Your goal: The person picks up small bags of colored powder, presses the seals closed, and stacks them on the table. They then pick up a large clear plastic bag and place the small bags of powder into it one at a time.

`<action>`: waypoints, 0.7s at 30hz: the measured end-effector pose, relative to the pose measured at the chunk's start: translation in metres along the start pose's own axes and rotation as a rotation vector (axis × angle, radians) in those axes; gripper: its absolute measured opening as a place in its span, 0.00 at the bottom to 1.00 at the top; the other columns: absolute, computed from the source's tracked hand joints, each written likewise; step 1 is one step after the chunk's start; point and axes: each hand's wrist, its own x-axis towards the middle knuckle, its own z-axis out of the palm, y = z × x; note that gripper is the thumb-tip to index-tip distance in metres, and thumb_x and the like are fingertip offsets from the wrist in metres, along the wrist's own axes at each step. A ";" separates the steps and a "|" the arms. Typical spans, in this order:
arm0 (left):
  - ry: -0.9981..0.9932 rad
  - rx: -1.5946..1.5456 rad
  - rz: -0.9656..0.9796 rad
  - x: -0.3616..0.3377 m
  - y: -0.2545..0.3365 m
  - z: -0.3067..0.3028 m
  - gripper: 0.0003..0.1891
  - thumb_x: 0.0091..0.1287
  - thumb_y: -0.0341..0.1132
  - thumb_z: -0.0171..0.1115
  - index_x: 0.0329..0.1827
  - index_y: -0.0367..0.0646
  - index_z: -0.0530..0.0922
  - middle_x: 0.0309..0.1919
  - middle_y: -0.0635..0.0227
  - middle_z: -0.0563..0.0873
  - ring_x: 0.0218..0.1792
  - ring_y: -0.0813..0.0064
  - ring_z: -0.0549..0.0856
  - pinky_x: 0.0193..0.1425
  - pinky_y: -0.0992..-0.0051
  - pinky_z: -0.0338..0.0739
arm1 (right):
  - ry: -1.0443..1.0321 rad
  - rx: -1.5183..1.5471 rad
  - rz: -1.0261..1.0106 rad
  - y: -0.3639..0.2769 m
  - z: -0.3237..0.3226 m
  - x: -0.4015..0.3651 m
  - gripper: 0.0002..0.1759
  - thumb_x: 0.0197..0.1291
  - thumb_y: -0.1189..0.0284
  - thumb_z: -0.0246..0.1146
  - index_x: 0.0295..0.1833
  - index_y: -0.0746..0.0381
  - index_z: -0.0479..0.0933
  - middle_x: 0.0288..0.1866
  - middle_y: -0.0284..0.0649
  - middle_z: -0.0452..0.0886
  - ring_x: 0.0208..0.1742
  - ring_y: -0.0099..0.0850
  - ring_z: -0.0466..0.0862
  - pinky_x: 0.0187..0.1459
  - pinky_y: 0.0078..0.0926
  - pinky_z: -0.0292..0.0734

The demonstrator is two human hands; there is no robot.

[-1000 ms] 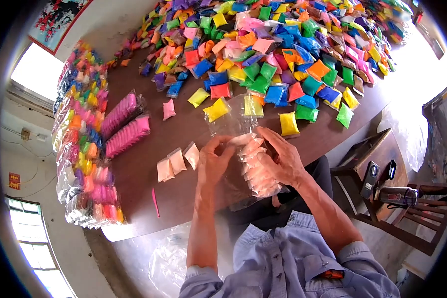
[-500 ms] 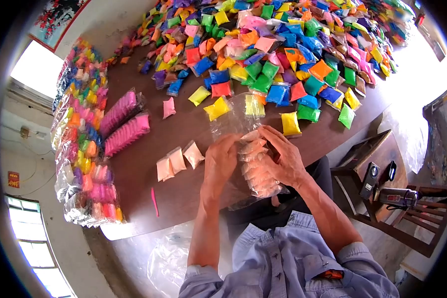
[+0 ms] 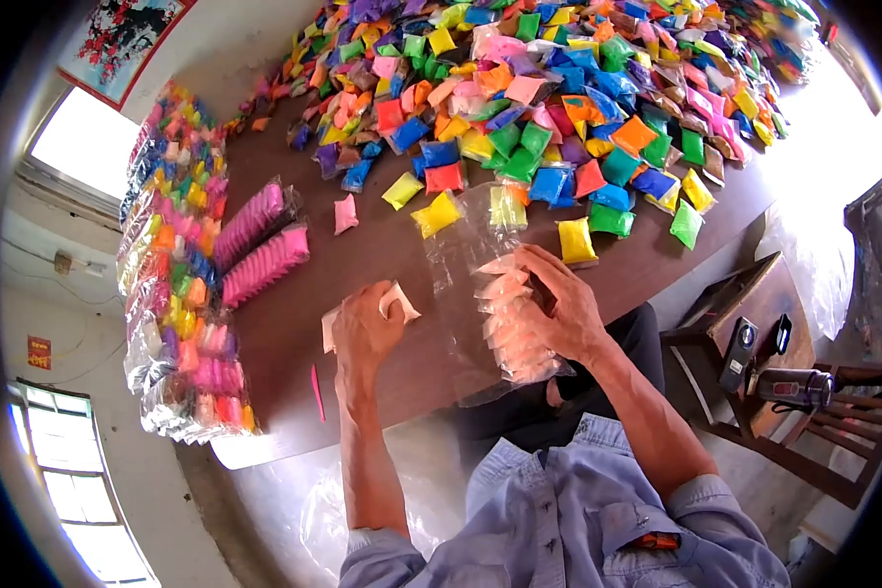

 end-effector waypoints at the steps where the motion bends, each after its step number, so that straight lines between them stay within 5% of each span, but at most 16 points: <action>1: 0.026 0.012 0.025 -0.001 0.000 0.002 0.15 0.65 0.33 0.66 0.54 0.39 0.88 0.55 0.51 0.90 0.55 0.49 0.88 0.59 0.57 0.82 | -0.011 0.015 0.023 -0.003 0.000 0.000 0.35 0.60 0.73 0.69 0.75 0.62 0.75 0.78 0.48 0.76 0.72 0.42 0.82 0.68 0.32 0.78; 5: 0.001 -0.126 -0.003 -0.006 0.001 -0.007 0.15 0.62 0.31 0.70 0.52 0.39 0.88 0.53 0.51 0.90 0.54 0.55 0.89 0.55 0.61 0.84 | -0.022 0.035 0.041 -0.001 0.000 0.000 0.35 0.59 0.76 0.69 0.75 0.63 0.75 0.78 0.48 0.75 0.72 0.40 0.81 0.69 0.31 0.77; 10: -0.067 -0.546 -0.174 -0.006 -0.009 -0.014 0.15 0.62 0.31 0.76 0.51 0.36 0.87 0.38 0.64 0.90 0.37 0.77 0.89 0.39 0.77 0.81 | -0.031 0.072 0.072 -0.003 -0.001 0.001 0.35 0.59 0.76 0.70 0.75 0.63 0.75 0.78 0.47 0.76 0.72 0.39 0.82 0.69 0.31 0.77; 14: 0.002 -0.815 -0.189 0.004 0.012 -0.006 0.12 0.66 0.31 0.76 0.49 0.35 0.87 0.34 0.71 0.89 0.32 0.85 0.85 0.36 0.82 0.78 | -0.027 0.027 0.038 -0.001 0.001 0.001 0.36 0.59 0.77 0.70 0.75 0.64 0.75 0.78 0.46 0.76 0.72 0.39 0.82 0.69 0.31 0.77; 16: 0.050 -0.903 -0.057 0.011 0.023 0.017 0.10 0.68 0.29 0.74 0.50 0.39 0.85 0.35 0.75 0.86 0.29 0.91 0.80 0.27 0.85 0.70 | -0.022 0.024 0.035 0.000 0.002 0.001 0.36 0.59 0.78 0.70 0.75 0.63 0.75 0.78 0.46 0.75 0.72 0.39 0.82 0.69 0.31 0.77; 21: 0.023 -1.020 -0.077 0.025 0.049 0.057 0.10 0.68 0.31 0.76 0.48 0.38 0.87 0.30 0.74 0.87 0.31 0.89 0.82 0.35 0.84 0.75 | -0.015 0.035 0.033 0.000 0.001 0.001 0.36 0.59 0.77 0.69 0.75 0.63 0.75 0.79 0.46 0.75 0.73 0.38 0.81 0.69 0.30 0.77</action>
